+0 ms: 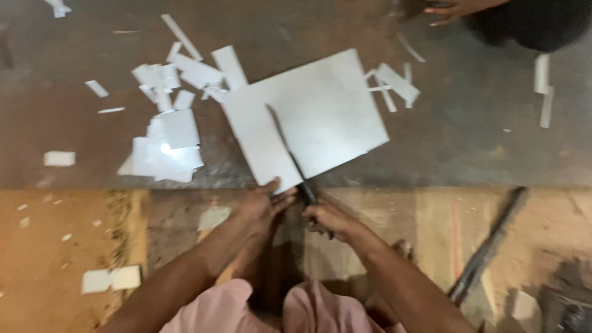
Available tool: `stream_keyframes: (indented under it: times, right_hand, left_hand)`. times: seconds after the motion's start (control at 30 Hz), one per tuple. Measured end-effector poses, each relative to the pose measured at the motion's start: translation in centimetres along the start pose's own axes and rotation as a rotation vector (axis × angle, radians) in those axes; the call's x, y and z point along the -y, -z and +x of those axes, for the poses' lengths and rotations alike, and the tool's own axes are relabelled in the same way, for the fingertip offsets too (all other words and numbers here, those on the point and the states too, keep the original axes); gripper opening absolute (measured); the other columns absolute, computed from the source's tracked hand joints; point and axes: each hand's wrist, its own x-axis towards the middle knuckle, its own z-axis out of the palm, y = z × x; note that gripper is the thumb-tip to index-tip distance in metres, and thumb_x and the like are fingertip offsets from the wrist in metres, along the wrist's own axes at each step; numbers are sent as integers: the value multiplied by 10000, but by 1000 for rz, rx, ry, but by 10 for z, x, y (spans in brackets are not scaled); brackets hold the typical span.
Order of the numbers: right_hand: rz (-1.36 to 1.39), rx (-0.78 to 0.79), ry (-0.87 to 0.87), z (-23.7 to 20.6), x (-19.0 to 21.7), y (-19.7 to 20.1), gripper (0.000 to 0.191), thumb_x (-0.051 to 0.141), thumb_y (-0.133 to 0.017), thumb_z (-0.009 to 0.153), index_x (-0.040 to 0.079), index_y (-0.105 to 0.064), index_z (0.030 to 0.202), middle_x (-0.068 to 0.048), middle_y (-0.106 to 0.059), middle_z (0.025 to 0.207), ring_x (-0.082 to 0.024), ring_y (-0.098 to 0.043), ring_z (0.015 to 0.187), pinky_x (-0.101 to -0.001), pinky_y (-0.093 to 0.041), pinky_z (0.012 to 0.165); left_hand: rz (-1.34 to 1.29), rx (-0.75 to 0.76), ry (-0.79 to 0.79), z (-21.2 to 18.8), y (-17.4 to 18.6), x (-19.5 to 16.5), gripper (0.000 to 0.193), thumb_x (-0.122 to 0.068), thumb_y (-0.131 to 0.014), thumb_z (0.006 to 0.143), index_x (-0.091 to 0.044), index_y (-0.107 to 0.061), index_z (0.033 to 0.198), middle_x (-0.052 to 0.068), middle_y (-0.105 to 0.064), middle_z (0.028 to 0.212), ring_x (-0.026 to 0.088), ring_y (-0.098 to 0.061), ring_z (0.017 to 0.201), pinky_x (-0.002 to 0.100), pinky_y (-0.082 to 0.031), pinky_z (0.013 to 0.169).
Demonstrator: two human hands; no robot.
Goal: The person sits on the ground and cuts white sheets into narrow strips using large hand shears, placing the cut strips onto a growing pile beside the remaining sheet. They reposition the sheet and trim pieces one after another across the episode.
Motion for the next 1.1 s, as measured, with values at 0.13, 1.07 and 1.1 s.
stream_keyframes:
  times: [0.13, 1.07, 1.1]
  right_hand:
    - [-27, -70, 22, -22, 33, -15, 295, 294, -527, 980, 34, -627, 1077, -76, -644, 820, -145, -519, 629, -309, -427, 533]
    - [-72, -77, 10, -46, 85, -18, 481, 277, -484, 993, -21, -519, 1368, -209, -638, 1223, -282, -650, 1084, -493, -556, 926]
    - [-119, -113, 28, -46, 86, -21, 486, 303, -479, 1007, -48, -576, 1328, -211, -672, 1153, -272, -656, 988, -474, -557, 847]
  left_hand:
    - [36, 86, -19, -6, -1, 3, 252, -138, -604, 997, 8, -577, 1201, 164, -687, 1145, 303, -726, 982, 391, -645, 793]
    - [65, 135, 36, -45, -19, -14, 288, -180, -541, 1033, 42, -550, 1217, 160, -679, 1102, 249, -733, 962, 370, -654, 796]
    - [74, 131, 34, -43, -18, -14, 289, -184, -541, 1027, 32, -555, 1220, 158, -684, 1102, 248, -730, 952, 370, -650, 783]
